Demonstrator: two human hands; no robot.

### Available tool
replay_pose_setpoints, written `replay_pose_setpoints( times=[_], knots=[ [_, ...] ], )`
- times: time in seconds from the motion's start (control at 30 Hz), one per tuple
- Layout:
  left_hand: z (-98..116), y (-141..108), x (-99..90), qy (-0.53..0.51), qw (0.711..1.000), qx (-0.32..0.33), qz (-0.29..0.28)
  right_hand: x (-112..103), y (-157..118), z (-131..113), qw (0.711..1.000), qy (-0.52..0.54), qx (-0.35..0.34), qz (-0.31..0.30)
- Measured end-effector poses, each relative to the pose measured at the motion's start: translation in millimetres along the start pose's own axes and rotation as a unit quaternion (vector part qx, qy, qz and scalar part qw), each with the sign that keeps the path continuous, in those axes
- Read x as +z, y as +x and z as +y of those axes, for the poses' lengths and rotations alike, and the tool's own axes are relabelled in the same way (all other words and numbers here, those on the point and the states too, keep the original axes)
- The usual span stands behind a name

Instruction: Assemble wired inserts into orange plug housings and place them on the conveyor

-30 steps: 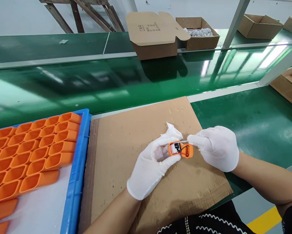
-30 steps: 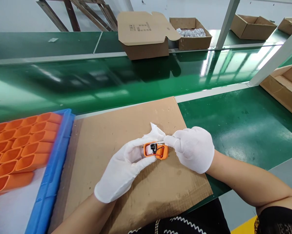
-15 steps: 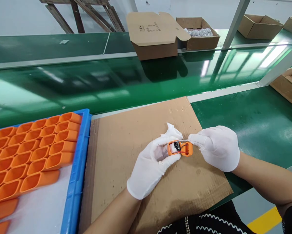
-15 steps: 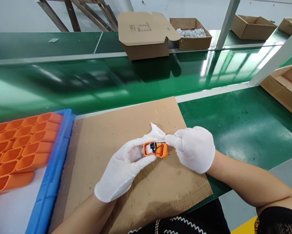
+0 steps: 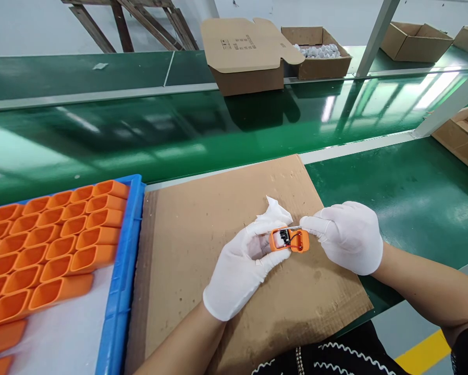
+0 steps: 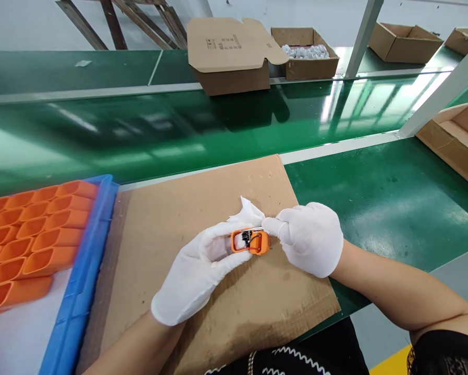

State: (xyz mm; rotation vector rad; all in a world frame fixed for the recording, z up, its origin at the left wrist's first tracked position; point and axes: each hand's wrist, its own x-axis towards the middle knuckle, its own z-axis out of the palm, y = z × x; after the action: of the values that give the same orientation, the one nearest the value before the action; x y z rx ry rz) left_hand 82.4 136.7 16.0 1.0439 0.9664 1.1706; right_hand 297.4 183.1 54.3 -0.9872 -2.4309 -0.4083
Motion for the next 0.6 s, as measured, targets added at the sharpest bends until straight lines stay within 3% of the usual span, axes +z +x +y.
replay_pose_setpoints(
  times=[0.17, 0.33, 0.5, 0.6],
  knots=[
    [-3, -1, -0.6, 0.030, 0.999, 0.008, -0.006, 2, -1, 1, 0.999, 0.013, -0.012, -0.037],
    [-5, -1, 4.9, 0.048, 0.996, 0.079, 0.005, 3, 0, 7, 0.998, 0.025, -0.032, -0.057],
    [-4, -2, 10.1, 0.069, 0.988, 0.102, 0.092, 4, -1, 14, 0.992, 0.107, 0.023, -0.068],
    [-5, -3, 11.5, 0.090, 0.980, 0.101, 0.145, 4, -2, 9, 0.967, 0.227, 0.115, -0.020]
  ],
)
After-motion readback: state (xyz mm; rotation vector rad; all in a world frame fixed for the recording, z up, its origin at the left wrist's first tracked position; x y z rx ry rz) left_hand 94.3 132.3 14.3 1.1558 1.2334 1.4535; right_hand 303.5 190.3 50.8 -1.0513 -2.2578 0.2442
